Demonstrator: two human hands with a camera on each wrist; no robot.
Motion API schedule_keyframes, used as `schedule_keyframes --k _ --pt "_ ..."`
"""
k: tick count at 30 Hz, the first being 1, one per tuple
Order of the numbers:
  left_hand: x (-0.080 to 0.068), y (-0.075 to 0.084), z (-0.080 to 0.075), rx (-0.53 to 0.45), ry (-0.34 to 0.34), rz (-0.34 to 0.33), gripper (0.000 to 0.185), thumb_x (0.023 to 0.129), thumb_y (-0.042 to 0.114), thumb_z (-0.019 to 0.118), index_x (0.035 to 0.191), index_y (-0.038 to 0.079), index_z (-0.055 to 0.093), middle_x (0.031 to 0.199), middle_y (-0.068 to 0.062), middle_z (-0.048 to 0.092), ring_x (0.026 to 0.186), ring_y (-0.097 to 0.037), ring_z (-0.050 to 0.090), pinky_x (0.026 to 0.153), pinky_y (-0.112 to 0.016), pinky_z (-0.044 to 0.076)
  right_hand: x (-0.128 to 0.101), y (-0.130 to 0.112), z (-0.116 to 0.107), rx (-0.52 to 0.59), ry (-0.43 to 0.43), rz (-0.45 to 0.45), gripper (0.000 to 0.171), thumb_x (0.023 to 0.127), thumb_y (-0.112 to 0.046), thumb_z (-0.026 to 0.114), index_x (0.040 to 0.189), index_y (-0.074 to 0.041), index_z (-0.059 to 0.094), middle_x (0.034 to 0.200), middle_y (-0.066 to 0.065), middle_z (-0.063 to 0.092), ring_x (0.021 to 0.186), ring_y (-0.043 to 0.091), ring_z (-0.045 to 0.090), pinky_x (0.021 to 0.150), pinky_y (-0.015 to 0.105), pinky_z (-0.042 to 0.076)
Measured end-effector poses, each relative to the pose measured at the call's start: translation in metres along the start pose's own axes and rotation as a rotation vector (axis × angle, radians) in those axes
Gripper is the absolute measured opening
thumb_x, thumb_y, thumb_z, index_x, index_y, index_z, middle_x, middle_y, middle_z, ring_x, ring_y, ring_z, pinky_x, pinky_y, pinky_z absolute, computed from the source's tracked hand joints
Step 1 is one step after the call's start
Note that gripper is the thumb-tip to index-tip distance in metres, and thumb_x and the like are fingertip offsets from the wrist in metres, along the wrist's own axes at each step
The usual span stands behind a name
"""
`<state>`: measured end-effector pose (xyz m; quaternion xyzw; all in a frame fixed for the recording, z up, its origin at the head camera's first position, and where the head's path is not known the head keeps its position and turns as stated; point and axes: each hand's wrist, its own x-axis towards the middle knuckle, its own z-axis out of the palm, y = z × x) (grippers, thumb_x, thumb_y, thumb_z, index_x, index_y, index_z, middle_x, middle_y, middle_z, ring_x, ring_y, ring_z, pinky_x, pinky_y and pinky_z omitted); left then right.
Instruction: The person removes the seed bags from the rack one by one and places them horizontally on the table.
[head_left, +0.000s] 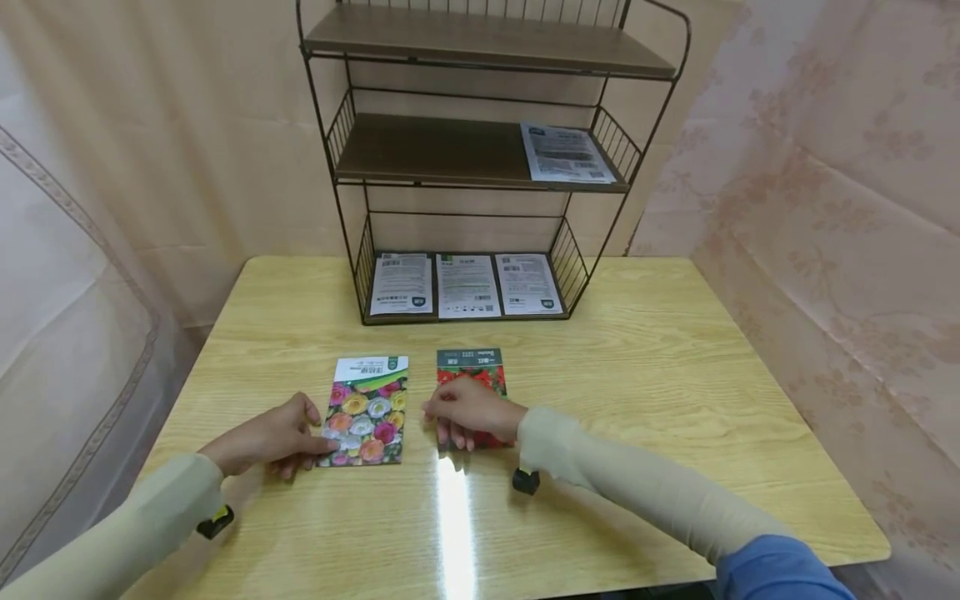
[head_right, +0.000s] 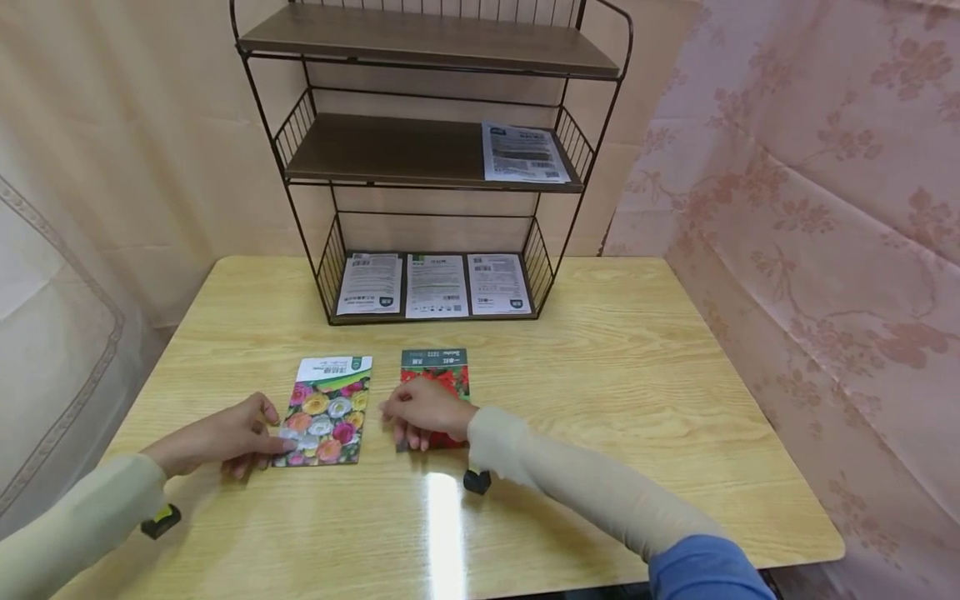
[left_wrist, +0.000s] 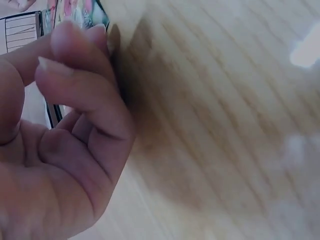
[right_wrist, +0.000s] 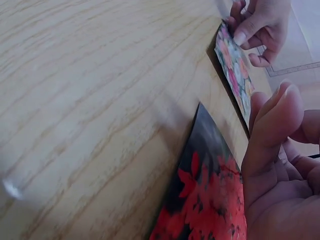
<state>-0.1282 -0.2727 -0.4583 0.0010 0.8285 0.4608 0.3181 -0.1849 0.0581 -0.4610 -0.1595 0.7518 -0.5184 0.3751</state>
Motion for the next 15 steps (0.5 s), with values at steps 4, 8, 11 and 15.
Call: schedule_keyframes --k 4,8,11,15 --pt "0.001 0.007 -0.004 0.061 -0.020 0.008 0.036 0.098 0.026 0.073 0.105 0.002 0.047 0.075 -0.010 0.066 0.053 -0.016 0.054 0.048 -0.027 0.042 -0.001 -0.003 -0.003 0.002 0.001 -0.010 0.028 0.106 -0.026 0.060 0.107 0.000 0.071 0.076 0.015 0.071 0.045 0.011 0.053 0.041 0.024 0.045" --pt "0.006 0.022 -0.014 0.100 -0.025 0.051 0.022 0.102 0.024 0.066 0.101 0.003 0.058 0.084 -0.010 0.066 0.064 -0.019 0.056 0.053 -0.030 0.043 -0.001 -0.005 -0.005 0.005 -0.010 -0.021 0.029 0.105 -0.026 0.061 0.109 0.002 0.070 0.077 0.014 0.070 0.046 0.011 0.053 0.041 0.023 0.045" --pt "0.012 0.041 -0.020 0.070 -0.016 0.108 0.026 0.105 0.027 0.062 0.105 0.001 0.062 0.088 -0.013 0.066 0.068 -0.021 0.056 0.054 -0.030 0.043 -0.001 -0.008 -0.007 0.012 -0.015 -0.041 0.032 0.106 -0.027 0.060 0.112 0.003 0.069 0.077 0.013 0.070 0.047 0.011 0.053 0.042 0.023 0.045" --pt "0.021 0.075 -0.025 0.000 0.016 0.201 0.037 0.106 0.037 0.059 0.111 0.001 0.063 0.092 -0.016 0.066 0.072 -0.023 0.057 0.059 -0.032 0.048 0.001 -0.017 -0.014 0.048 -0.015 -0.064 0.039 0.107 -0.031 0.057 0.117 0.005 0.067 0.077 0.010 0.069 0.049 0.012 0.051 0.043 0.024 0.043"
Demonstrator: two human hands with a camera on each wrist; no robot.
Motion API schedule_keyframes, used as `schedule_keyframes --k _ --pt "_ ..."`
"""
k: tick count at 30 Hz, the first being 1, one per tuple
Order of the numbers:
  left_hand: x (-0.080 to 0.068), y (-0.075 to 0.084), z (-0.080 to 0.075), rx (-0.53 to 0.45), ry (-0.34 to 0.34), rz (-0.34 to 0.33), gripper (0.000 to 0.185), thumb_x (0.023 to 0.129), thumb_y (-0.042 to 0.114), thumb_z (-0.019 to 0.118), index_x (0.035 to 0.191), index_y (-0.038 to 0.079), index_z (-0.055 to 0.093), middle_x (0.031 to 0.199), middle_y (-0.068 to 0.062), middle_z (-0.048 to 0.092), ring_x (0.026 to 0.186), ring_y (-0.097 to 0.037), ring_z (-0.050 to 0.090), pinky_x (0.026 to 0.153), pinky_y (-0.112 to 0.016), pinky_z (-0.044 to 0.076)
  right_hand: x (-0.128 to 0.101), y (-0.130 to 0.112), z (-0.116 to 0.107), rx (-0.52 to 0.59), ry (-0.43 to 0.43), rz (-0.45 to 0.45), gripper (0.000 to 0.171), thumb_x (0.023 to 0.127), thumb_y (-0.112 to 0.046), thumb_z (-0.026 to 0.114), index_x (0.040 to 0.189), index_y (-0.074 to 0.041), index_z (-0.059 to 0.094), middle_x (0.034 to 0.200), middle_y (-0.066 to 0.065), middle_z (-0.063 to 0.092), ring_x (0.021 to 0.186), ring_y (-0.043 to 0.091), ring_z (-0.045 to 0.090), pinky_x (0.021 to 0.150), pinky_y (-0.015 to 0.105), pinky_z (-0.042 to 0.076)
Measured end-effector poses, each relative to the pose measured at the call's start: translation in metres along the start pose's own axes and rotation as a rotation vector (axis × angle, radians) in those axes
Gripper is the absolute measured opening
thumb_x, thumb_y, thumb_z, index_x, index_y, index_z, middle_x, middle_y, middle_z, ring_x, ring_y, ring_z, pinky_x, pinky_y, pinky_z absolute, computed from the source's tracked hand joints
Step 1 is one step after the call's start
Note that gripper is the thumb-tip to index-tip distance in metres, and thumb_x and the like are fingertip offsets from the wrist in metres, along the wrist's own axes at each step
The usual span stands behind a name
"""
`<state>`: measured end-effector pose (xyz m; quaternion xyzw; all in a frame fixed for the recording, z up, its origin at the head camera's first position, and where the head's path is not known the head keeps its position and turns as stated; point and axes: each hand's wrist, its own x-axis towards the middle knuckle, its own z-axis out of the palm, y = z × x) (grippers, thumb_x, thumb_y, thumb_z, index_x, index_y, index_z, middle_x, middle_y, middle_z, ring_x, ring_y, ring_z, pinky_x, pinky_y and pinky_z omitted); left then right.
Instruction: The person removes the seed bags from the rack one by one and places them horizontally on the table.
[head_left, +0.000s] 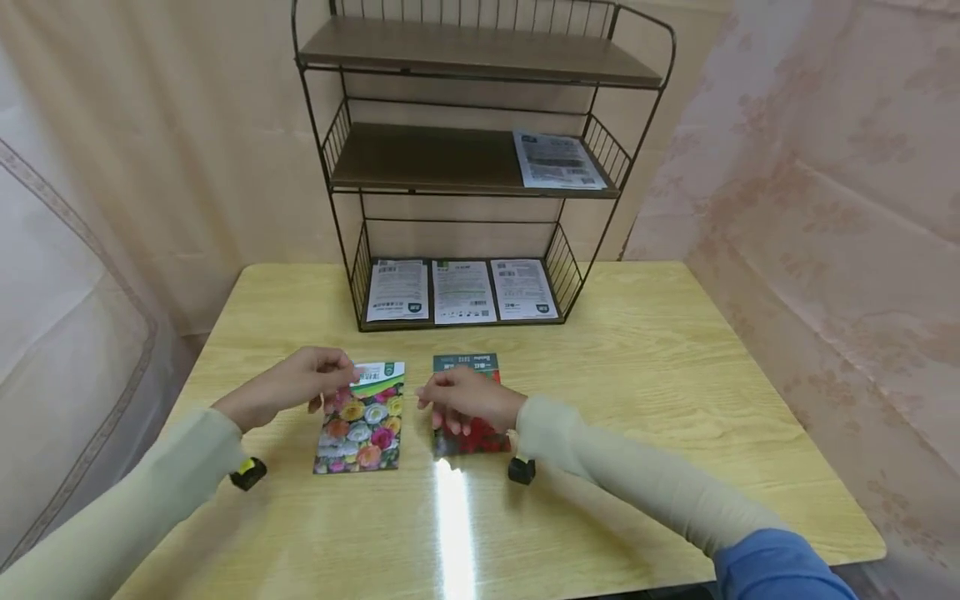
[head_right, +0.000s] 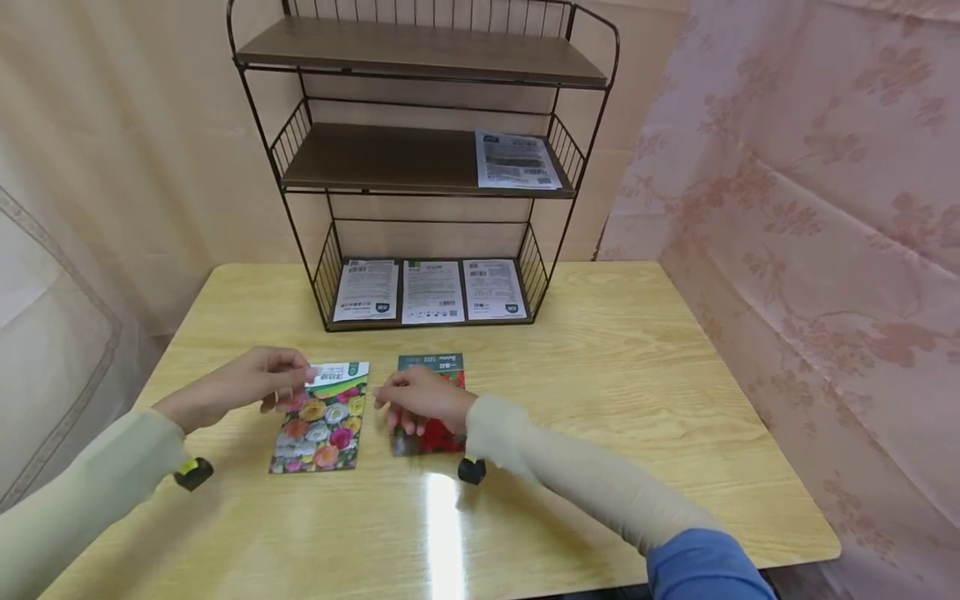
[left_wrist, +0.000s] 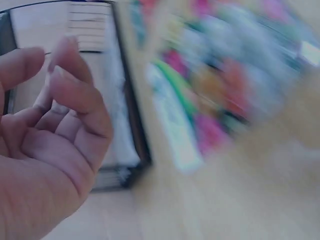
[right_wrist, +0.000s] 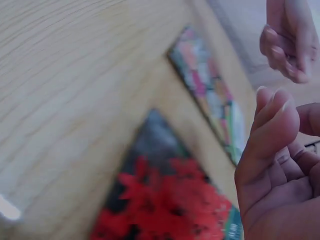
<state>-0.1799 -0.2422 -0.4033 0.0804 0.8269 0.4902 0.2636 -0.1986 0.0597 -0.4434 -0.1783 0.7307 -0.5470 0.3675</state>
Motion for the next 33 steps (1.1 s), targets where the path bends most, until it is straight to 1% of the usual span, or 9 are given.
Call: schedule_keyframes --k 3,6,9,12,17,21,27,30,33 --pt "0.017 0.027 0.002 -0.068 0.025 0.057 0.042 0.106 0.044 0.057 0.112 0.003 0.064 0.098 -0.016 0.066 0.074 -0.023 0.059 0.062 -0.032 0.051 -0.001 -0.010 -0.010 0.062 -0.001 -0.003 0.040 0.107 -0.032 0.055 0.118 0.005 0.067 0.077 0.007 0.068 0.050 0.012 0.050 0.044 0.024 0.042" --pt "0.034 0.053 0.005 -0.150 0.050 0.092 0.047 0.105 0.048 0.056 0.114 0.002 0.063 0.101 -0.016 0.066 0.071 -0.019 0.059 0.061 -0.031 0.050 -0.005 -0.024 -0.024 0.112 0.008 0.004 0.037 0.107 -0.032 0.055 0.115 0.001 0.068 0.078 0.006 0.066 0.051 0.011 0.049 0.045 0.024 0.040" --pt "0.051 0.076 0.009 -0.227 0.080 0.120 0.048 0.104 0.048 0.057 0.114 0.001 0.062 0.101 -0.014 0.066 0.068 -0.015 0.058 0.059 -0.028 0.049 -0.012 -0.040 -0.041 0.112 0.049 0.000 0.033 0.107 -0.032 0.054 0.114 -0.003 0.068 0.080 0.006 0.065 0.051 0.011 0.049 0.046 0.025 0.040" --pt "0.066 0.097 0.014 -0.299 0.100 0.150 0.046 0.105 0.046 0.058 0.114 0.001 0.062 0.101 -0.011 0.066 0.066 -0.014 0.057 0.059 -0.027 0.048 -0.021 -0.053 -0.061 0.105 0.100 -0.018 0.034 0.108 -0.033 0.053 0.114 -0.003 0.068 0.081 0.006 0.064 0.053 0.011 0.049 0.047 0.026 0.042" --pt "0.084 0.131 0.023 -0.419 0.123 0.181 0.042 0.104 0.042 0.061 0.117 0.002 0.064 0.098 -0.009 0.066 0.064 -0.014 0.055 0.059 -0.028 0.045 -0.038 -0.077 -0.094 0.084 0.200 -0.059 0.038 0.106 -0.039 0.056 0.113 -0.003 0.067 0.081 0.006 0.064 0.054 0.012 0.048 0.049 0.025 0.042" --pt "0.096 0.152 0.030 -0.422 0.142 0.192 0.038 0.104 0.040 0.061 0.118 0.004 0.065 0.100 -0.008 0.067 0.064 -0.013 0.055 0.059 -0.027 0.045 -0.056 -0.095 -0.121 0.096 0.299 -0.083 0.041 0.104 -0.042 0.060 0.115 -0.003 0.067 0.082 0.007 0.064 0.055 0.013 0.049 0.049 0.026 0.042" --pt "0.112 0.175 0.040 -0.415 0.131 0.233 0.037 0.105 0.040 0.060 0.116 0.005 0.067 0.104 -0.013 0.066 0.063 -0.014 0.054 0.058 -0.026 0.043 -0.083 -0.109 -0.162 0.151 0.442 -0.133 0.038 0.106 -0.041 0.057 0.113 -0.004 0.066 0.081 0.003 0.063 0.055 0.013 0.047 0.049 0.026 0.039" --pt "0.119 0.187 0.043 -0.414 0.129 0.269 0.037 0.105 0.041 0.059 0.114 0.006 0.067 0.103 -0.013 0.066 0.063 -0.014 0.053 0.057 -0.025 0.043 -0.095 -0.113 -0.182 0.217 0.511 -0.155 0.035 0.107 -0.036 0.055 0.112 -0.003 0.064 0.080 0.003 0.062 0.054 0.012 0.047 0.048 0.025 0.037" --pt "0.126 0.201 0.047 -0.431 0.122 0.291 0.038 0.105 0.042 0.059 0.112 0.006 0.068 0.100 -0.010 0.067 0.063 -0.013 0.052 0.057 -0.024 0.043 -0.107 -0.117 -0.199 0.298 0.577 -0.143 0.034 0.107 -0.037 0.055 0.114 -0.005 0.061 0.080 0.001 0.061 0.054 0.011 0.047 0.048 0.023 0.037"
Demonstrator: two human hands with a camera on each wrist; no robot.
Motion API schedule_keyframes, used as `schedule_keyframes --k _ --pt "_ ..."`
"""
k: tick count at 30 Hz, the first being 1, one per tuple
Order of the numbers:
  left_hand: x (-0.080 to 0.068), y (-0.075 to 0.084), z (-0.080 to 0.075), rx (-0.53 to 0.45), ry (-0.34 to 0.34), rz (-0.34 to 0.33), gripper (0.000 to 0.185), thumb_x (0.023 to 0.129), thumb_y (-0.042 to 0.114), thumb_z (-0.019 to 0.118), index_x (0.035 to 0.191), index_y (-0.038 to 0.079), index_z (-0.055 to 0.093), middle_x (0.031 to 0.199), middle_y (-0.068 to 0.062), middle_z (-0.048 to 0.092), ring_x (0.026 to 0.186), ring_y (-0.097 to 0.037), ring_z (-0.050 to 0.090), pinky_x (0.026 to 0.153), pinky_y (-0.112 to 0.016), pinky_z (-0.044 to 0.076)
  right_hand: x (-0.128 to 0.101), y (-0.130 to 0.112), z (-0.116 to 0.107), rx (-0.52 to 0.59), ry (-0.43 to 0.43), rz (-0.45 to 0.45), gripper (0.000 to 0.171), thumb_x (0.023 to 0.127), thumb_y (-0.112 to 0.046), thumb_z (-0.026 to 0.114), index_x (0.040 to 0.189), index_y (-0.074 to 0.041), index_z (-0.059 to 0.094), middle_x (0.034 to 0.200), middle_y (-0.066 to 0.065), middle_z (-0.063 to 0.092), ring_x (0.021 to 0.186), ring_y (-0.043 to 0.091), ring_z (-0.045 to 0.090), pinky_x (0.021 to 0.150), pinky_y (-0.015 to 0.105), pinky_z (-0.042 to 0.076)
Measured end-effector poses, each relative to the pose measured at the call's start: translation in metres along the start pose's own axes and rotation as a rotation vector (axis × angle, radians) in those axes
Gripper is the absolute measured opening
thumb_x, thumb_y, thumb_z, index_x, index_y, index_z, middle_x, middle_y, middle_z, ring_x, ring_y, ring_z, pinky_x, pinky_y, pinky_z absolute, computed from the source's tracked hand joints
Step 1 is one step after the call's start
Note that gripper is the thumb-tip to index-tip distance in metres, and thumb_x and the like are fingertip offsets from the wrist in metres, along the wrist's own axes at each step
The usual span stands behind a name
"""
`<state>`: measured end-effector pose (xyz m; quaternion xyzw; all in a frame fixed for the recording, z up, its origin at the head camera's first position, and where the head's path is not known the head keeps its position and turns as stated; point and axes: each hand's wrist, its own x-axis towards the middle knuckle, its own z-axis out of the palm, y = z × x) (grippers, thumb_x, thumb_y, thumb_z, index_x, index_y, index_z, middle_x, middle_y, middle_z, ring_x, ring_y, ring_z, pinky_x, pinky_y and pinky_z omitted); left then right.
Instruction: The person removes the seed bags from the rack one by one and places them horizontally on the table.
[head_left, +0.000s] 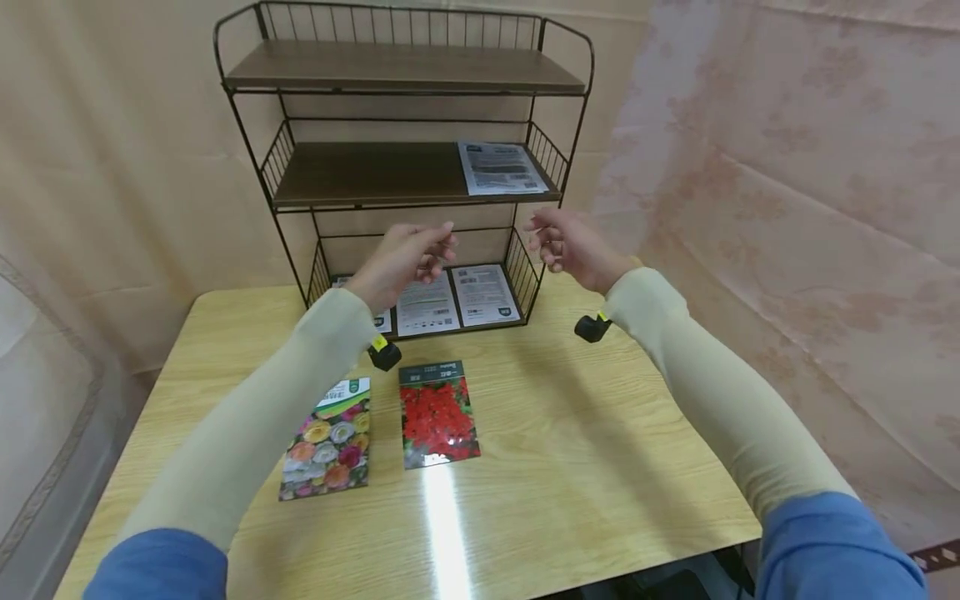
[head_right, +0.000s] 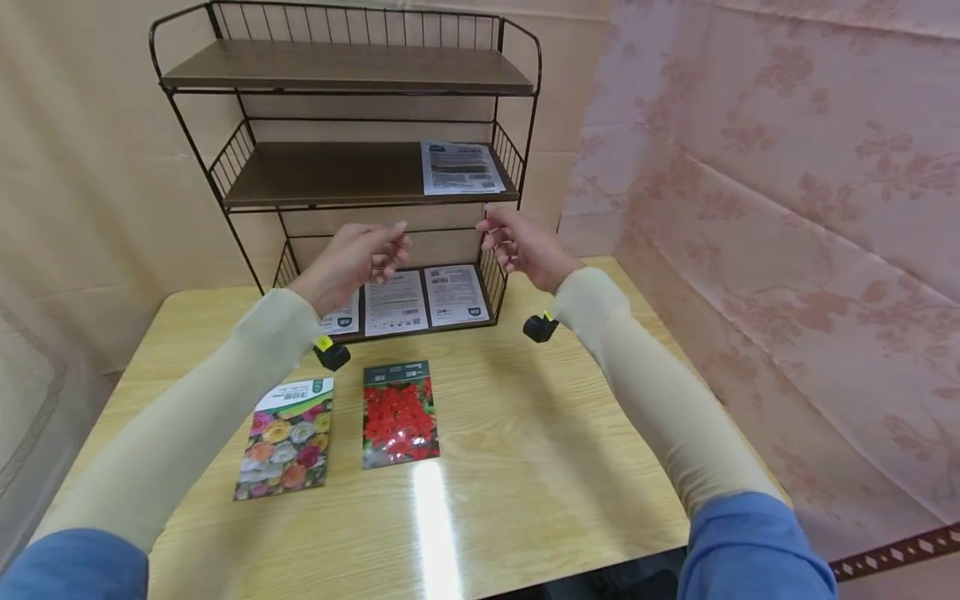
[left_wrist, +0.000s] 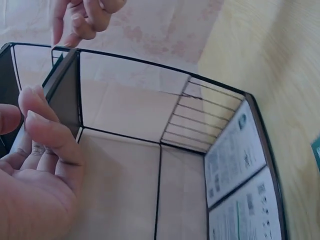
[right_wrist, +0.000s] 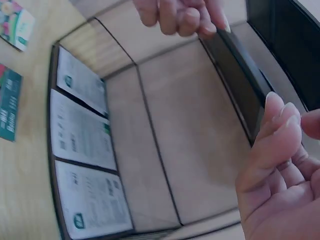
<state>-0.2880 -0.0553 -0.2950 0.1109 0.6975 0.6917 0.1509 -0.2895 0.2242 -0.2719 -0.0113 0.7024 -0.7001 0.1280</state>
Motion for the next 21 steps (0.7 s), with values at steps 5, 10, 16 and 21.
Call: schedule_keyframes --k 5,10,16,21 --pt "0.017 0.014 0.008 -0.087 0.021 -0.037 0.039 0.103 0.044 0.062 0.110 0.006 0.069 0.095 -0.005 0.067 0.062 -0.012 0.052 0.055 -0.023 0.043 0.005 -0.017 -0.023 0.098 0.082 0.038 0.040 0.106 -0.045 0.056 0.115 -0.006 0.060 0.081 0.001 0.063 0.055 0.011 0.047 0.048 0.022 0.038" --pt "0.030 0.033 0.020 -0.102 0.030 -0.051 0.042 0.105 0.042 0.060 0.113 0.002 0.069 0.094 -0.006 0.069 0.061 -0.012 0.052 0.054 -0.023 0.041 0.010 -0.028 -0.037 0.105 0.150 0.093 0.045 0.103 -0.047 0.060 0.116 -0.005 0.062 0.082 0.002 0.066 0.056 0.011 0.047 0.050 0.023 0.038" --pt "0.038 0.033 0.030 -0.023 0.016 -0.085 0.042 0.106 0.045 0.055 0.104 0.006 0.071 0.096 -0.007 0.073 0.058 -0.013 0.053 0.056 -0.025 0.041 0.017 -0.027 -0.033 0.051 0.170 0.144 0.047 0.102 -0.050 0.061 0.119 -0.006 0.061 0.089 0.004 0.068 0.057 0.011 0.048 0.051 0.023 0.040" --pt "0.039 0.031 0.029 -0.068 0.018 -0.085 0.050 0.106 0.048 0.053 0.112 0.002 0.072 0.105 -0.014 0.074 0.055 -0.012 0.052 0.051 -0.023 0.040 0.023 -0.030 -0.020 0.063 0.181 0.122 0.035 0.104 -0.043 0.060 0.120 -0.012 0.061 0.092 0.000 0.070 0.058 0.009 0.050 0.050 0.021 0.039"
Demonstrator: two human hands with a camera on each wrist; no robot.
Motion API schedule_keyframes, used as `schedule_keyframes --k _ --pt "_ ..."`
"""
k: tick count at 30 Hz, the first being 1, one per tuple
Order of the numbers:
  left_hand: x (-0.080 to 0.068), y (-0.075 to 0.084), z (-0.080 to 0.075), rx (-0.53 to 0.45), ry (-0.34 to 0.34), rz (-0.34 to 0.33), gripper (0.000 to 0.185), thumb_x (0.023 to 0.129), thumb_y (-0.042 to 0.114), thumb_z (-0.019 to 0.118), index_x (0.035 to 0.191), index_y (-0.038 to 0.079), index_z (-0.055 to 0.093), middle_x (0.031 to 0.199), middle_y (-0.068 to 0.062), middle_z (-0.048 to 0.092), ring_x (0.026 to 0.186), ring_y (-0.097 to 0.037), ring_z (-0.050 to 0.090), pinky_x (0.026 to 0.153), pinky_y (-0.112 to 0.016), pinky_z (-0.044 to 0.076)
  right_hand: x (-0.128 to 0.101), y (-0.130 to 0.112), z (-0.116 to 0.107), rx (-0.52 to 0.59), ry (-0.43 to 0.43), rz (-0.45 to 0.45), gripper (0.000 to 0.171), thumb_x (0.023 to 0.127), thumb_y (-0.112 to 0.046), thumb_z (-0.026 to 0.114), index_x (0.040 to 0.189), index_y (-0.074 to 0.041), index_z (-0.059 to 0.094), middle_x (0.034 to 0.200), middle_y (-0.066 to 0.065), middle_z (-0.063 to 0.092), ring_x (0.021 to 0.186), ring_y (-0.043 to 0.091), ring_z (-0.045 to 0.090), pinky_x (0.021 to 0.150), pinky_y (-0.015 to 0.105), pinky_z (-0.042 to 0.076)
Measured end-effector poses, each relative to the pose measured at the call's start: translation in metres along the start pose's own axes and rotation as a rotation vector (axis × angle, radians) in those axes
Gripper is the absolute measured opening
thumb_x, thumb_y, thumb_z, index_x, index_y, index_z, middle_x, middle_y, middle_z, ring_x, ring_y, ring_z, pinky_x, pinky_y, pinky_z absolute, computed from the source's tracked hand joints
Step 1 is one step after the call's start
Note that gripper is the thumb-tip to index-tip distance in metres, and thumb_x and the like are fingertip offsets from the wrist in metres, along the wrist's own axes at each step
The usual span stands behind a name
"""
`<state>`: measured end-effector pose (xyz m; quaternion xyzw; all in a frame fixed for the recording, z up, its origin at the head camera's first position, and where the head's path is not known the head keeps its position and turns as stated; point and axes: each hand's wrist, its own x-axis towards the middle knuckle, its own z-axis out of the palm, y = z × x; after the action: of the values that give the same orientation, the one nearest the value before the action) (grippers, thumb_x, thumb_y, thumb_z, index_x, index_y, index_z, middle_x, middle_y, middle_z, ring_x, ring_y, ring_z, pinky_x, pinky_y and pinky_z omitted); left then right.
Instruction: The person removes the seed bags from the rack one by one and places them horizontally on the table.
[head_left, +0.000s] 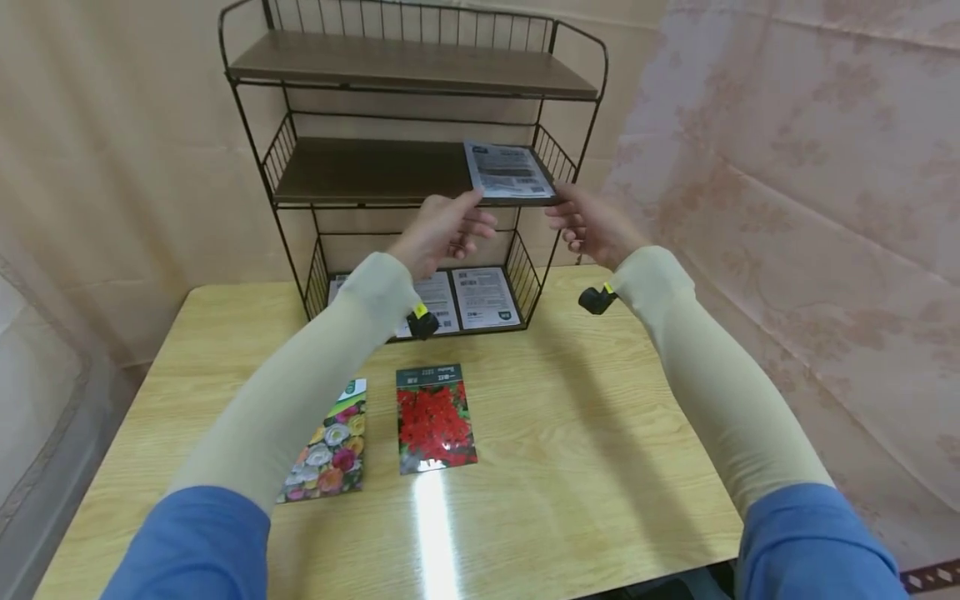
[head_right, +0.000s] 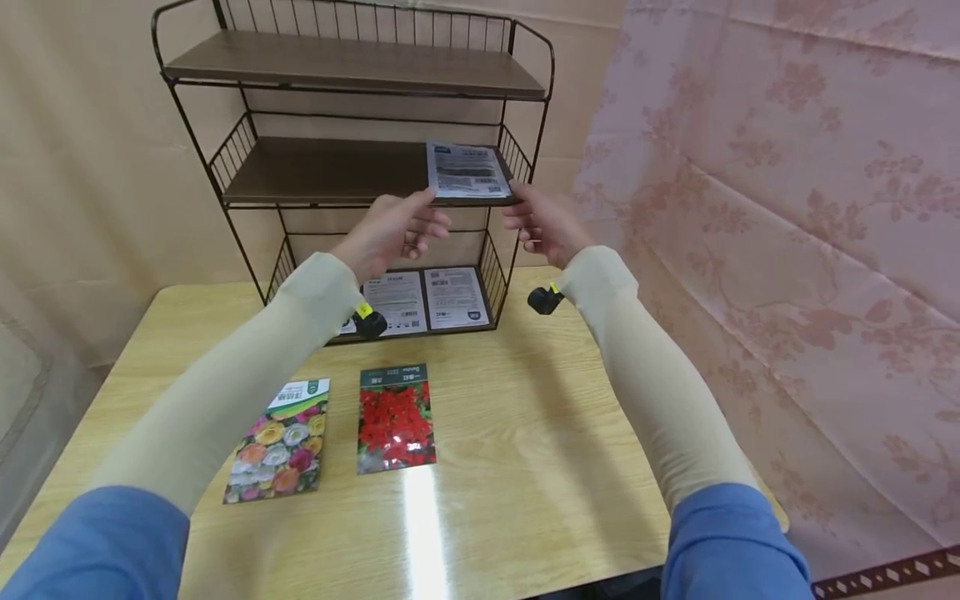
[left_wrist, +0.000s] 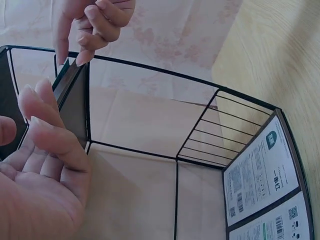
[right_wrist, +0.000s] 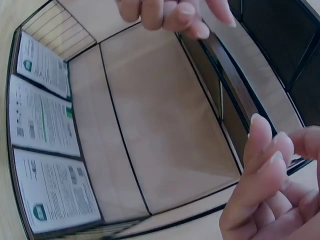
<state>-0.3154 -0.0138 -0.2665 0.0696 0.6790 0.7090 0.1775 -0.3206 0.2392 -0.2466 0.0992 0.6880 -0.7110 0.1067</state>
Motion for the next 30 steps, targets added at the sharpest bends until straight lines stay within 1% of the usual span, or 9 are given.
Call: schedule_keyframes --k 3,5,10,13,16,18,22,27,30 --pt "-0.001 -0.001 0.001 -0.022 -0.009 -0.009 0.053 0.107 0.047 0.053 0.118 -0.001 0.071 0.107 -0.015 0.074 0.055 -0.011 0.052 0.051 -0.023 0.040 -0.004 0.001 0.004 0.062 0.011 0.028 0.031 0.105 -0.039 0.060 0.120 -0.012 0.062 0.087 -0.001 0.070 0.056 0.008 0.049 0.048 0.020 0.037" --pt "-0.002 -0.001 0.001 -0.053 -0.001 -0.020 0.052 0.106 0.046 0.054 0.119 -0.001 0.071 0.104 -0.014 0.075 0.055 -0.011 0.052 0.050 -0.022 0.041 -0.007 0.002 0.008 0.102 0.008 0.049 0.029 0.105 -0.037 0.061 0.120 -0.012 0.062 0.084 0.000 0.069 0.055 0.008 0.048 0.047 0.020 0.036" --pt "-0.008 -0.001 0.001 -0.124 0.055 -0.031 0.043 0.107 0.040 0.055 0.110 0.002 0.075 0.092 -0.009 0.076 0.051 -0.010 0.052 0.047 -0.021 0.040 -0.013 0.002 0.017 0.150 -0.039 0.050 0.024 0.106 -0.032 0.060 0.119 -0.011 0.062 0.081 0.000 0.068 0.051 0.006 0.047 0.046 0.019 0.035" --pt "-0.012 -0.001 0.001 -0.136 0.057 -0.030 0.039 0.108 0.036 0.055 0.107 0.003 0.076 0.087 -0.007 0.076 0.050 -0.009 0.052 0.047 -0.020 0.040 -0.016 0.005 0.019 0.191 -0.054 0.058 0.020 0.107 -0.029 0.058 0.116 -0.010 0.061 0.077 0.000 0.067 0.048 0.006 0.045 0.044 0.019 0.033" --pt "-0.015 -0.001 0.001 -0.153 0.050 -0.021 0.038 0.108 0.034 0.056 0.110 0.001 0.075 0.086 -0.006 0.076 0.050 -0.009 0.051 0.047 -0.020 0.039 -0.017 0.007 0.020 0.261 -0.052 0.098 0.023 0.107 -0.029 0.058 0.111 -0.007 0.063 0.068 0.001 0.064 0.046 0.007 0.042 0.042 0.019 0.031" --pt "-0.017 -0.001 0.000 -0.165 0.060 -0.015 0.037 0.108 0.032 0.056 0.113 0.000 0.074 0.085 -0.006 0.076 0.049 -0.009 0.050 0.047 -0.020 0.038 -0.018 0.007 0.021 0.286 -0.066 0.116 0.028 0.107 -0.031 0.059 0.109 -0.004 0.065 0.065 0.001 0.062 0.045 0.007 0.041 0.041 0.019 0.030" --pt "-0.020 -0.001 -0.003 -0.170 0.094 -0.001 0.035 0.108 0.029 0.055 0.114 0.000 0.074 0.082 -0.005 0.074 0.050 -0.009 0.048 0.047 -0.020 0.037 -0.018 0.007 0.027 0.266 -0.101 0.116 0.029 0.106 -0.032 0.061 0.112 -0.004 0.065 0.066 0.000 0.062 0.045 0.006 0.041 0.041 0.018 0.031" --pt "-0.021 -0.001 -0.002 -0.165 0.097 -0.004 0.033 0.108 0.028 0.054 0.108 0.003 0.077 0.076 -0.002 0.071 0.050 -0.009 0.048 0.047 -0.020 0.037 -0.018 0.004 0.029 0.255 -0.096 0.123 0.016 0.106 -0.021 0.060 0.113 -0.006 0.062 0.068 0.002 0.065 0.044 0.006 0.043 0.040 0.017 0.032" --pt "-0.020 0.001 0.000 -0.154 0.096 0.000 0.035 0.108 0.029 0.054 0.106 0.003 0.077 0.074 -0.001 0.069 0.049 -0.009 0.048 0.047 -0.020 0.037 -0.018 0.000 0.026 0.272 -0.080 0.120 0.013 0.105 -0.015 0.062 0.111 -0.004 0.064 0.065 0.003 0.064 0.043 0.007 0.043 0.039 0.017 0.032"
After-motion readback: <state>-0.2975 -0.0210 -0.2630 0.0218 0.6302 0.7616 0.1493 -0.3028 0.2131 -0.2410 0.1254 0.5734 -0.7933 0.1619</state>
